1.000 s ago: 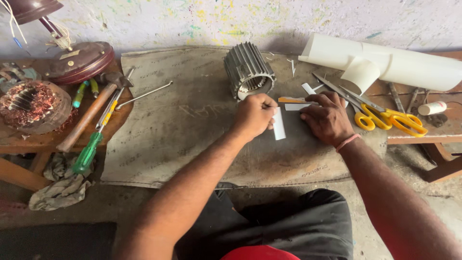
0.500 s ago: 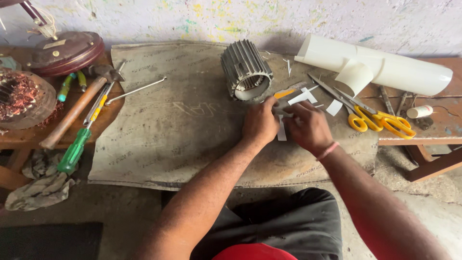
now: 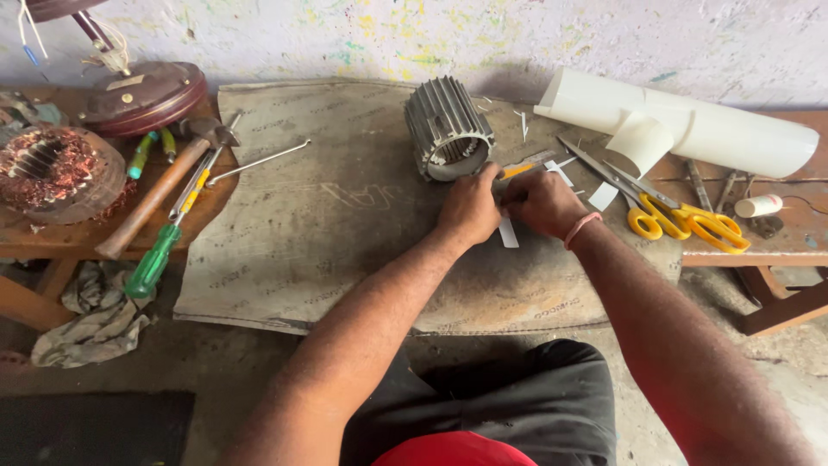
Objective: The person inserts white insulating strips into the slots of an electric motor stator by hand and uses scissors to trim a strip.
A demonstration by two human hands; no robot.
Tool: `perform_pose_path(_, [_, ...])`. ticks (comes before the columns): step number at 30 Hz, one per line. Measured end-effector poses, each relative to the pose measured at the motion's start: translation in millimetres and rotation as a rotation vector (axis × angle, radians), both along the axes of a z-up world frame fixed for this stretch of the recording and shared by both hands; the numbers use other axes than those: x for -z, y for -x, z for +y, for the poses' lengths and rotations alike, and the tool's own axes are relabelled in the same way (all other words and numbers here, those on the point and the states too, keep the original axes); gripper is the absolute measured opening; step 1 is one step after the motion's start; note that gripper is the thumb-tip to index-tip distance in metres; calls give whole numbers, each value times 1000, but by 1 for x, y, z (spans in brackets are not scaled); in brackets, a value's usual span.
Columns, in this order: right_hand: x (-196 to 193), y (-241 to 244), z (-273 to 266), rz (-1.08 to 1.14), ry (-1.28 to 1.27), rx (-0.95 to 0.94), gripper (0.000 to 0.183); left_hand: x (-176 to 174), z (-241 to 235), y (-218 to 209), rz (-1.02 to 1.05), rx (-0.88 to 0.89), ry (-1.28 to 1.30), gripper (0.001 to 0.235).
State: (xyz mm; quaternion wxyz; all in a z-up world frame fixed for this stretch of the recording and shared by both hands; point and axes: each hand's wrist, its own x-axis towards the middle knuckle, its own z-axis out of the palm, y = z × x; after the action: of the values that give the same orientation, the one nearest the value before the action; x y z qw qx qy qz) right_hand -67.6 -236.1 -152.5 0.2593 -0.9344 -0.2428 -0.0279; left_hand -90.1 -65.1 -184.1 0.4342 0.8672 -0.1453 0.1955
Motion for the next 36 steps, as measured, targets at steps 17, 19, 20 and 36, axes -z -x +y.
perform_pose_path(17, [6, 9, -6, -80, -44, -42, 24, 2, 5, 9, -91, 34, 34, 50])
perform_pose_path(19, [7, 10, -8, -113, -34, -67, 22, 7, 3, 9, -97, 29, -3, 47])
perform_pose_path(20, [8, 9, -7, -130, -29, -82, 21, 8, 3, 8, -101, 25, -23, 46])
perform_pose_path(36, [-7, 11, -9, -314, 4, -341, 13, 9, 14, -1, -193, 241, -120, 32])
